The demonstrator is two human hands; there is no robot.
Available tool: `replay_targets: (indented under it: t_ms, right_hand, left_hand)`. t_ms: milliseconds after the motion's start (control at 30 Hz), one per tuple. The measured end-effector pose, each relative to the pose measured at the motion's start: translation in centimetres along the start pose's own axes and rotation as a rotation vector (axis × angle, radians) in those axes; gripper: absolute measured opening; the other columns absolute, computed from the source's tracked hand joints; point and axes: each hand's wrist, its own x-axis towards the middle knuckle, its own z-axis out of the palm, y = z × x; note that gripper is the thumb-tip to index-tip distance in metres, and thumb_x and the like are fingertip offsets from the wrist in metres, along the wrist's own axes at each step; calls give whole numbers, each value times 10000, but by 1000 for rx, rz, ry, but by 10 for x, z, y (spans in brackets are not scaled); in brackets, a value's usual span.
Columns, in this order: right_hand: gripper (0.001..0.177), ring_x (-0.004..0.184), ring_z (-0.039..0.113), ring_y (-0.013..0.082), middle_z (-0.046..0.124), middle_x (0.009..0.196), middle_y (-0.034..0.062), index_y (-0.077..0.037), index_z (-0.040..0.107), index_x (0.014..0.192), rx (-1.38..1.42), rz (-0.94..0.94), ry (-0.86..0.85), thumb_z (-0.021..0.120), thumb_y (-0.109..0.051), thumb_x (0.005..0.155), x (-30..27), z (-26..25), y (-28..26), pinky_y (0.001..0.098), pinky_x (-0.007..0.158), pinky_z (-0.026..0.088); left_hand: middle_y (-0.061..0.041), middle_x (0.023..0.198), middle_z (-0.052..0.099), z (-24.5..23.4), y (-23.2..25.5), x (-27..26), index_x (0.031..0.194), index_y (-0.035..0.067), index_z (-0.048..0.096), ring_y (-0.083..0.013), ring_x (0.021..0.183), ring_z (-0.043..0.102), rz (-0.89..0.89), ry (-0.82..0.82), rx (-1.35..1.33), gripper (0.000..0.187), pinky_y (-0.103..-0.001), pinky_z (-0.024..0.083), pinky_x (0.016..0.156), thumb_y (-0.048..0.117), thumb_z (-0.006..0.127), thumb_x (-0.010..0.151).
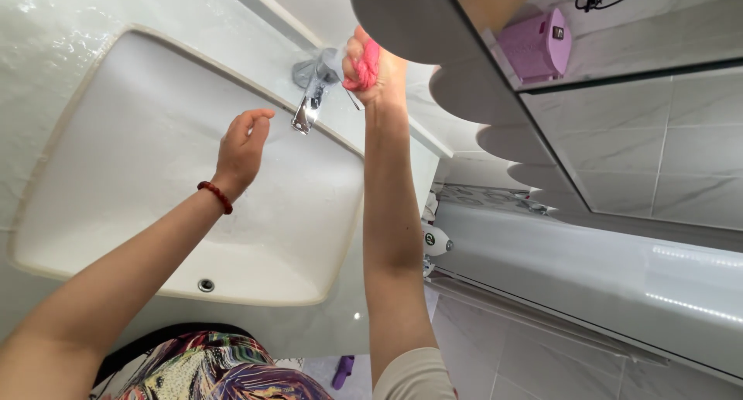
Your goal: Cleaning a bathroom sink, faucet, and scrubbing a brush under running water.
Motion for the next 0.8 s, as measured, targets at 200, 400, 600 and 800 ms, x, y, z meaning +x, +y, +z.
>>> replay_targets:
  t_ms: [200, 400, 600, 800]
  right_hand:
    - [446, 358, 281, 112, 348, 509, -26, -142, 380, 691, -84, 23, 91, 373, -389, 1063, -35, 49, 2, 289, 257, 211]
    - [542, 347, 312, 91, 378, 514, -37, -157, 410, 709, -32, 18, -231, 387, -483, 1142, -88, 44, 34, 253, 270, 267]
    - [194, 578, 579, 114, 606, 734, 46, -72, 580, 975, -335, 336, -114, 622, -259, 1008, -150, -26, 114, 265, 477, 472]
    - [415, 895, 684, 160, 687, 969, -17, -213, 447, 1107, -326, 426, 294, 652, -7, 810, -132, -54, 173, 377, 747, 594]
  left_hand:
    - [-39, 1170, 690, 19, -53, 24, 1242, 51, 638, -116, 1032, 644, -269, -101, -199, 317, -302, 546, 861, 236, 464, 1053]
    - [-56, 1141, 692, 35, -51, 47, 1208, 20, 650, -124, 995, 698, -406, -206, -391, 266, -264, 610, 847, 44, 565, 957]
    - [-116, 1045, 738, 30, -61, 64, 1111, -55, 700, -173, 991, 713, -393, -248, -184, 333, -306, 577, 874, 247, 581, 1033]
    - [-96, 1204, 703, -1, -118, 62, 1231, 20, 674, -202, 1118, 635, -303, -238, 34, 467, -340, 476, 961, 413, 482, 1068]
